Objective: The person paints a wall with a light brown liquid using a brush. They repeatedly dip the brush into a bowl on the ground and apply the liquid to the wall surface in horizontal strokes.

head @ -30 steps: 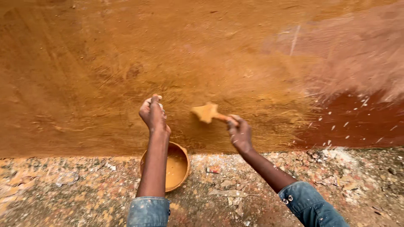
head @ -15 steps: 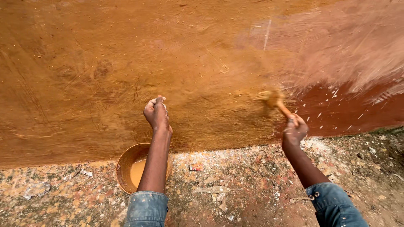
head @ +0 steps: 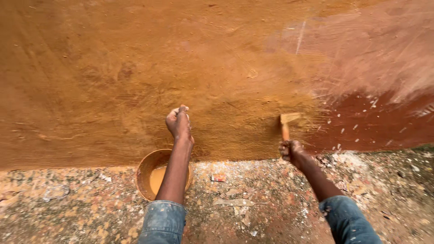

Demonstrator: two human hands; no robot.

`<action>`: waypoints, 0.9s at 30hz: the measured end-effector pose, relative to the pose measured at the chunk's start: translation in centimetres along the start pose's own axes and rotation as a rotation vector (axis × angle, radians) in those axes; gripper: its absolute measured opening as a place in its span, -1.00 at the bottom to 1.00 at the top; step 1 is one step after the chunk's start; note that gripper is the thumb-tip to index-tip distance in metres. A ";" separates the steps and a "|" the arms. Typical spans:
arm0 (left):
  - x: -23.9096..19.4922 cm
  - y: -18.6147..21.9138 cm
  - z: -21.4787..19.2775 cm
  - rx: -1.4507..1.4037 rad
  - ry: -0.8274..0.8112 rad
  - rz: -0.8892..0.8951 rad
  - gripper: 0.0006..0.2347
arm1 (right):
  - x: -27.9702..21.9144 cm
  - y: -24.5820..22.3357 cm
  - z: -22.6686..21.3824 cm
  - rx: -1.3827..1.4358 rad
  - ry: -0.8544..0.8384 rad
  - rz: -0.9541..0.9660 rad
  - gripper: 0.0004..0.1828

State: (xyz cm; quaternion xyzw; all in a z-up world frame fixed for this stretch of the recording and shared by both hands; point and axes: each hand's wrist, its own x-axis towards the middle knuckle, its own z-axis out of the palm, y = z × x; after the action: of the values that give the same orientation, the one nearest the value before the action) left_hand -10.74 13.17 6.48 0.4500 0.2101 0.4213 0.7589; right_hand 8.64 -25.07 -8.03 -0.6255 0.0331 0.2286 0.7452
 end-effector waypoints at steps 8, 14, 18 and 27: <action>-0.3 0.4 -1.8 0.128 0.061 0.057 -0.85 | 4.9 9.6 13.0 -0.290 0.361 -0.089 -0.66; -0.6 1.5 -2.3 0.103 0.046 0.062 -0.86 | 3.0 14.3 19.9 -0.399 0.145 -0.166 -0.63; -0.7 1.2 -2.3 0.207 0.105 0.007 -0.86 | 2.1 14.5 22.6 -1.034 0.039 -0.159 -0.58; -0.4 -0.9 -0.7 0.128 -0.009 0.013 -0.86 | 1.2 10.8 22.5 -1.092 -0.174 -0.231 -0.50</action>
State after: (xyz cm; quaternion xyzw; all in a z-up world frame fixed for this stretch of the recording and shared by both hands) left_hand -11.09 12.98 5.32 0.5008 0.2301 0.4101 0.7268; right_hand 0.29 -2.19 -13.48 -0.8988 -0.2203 0.1805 0.3333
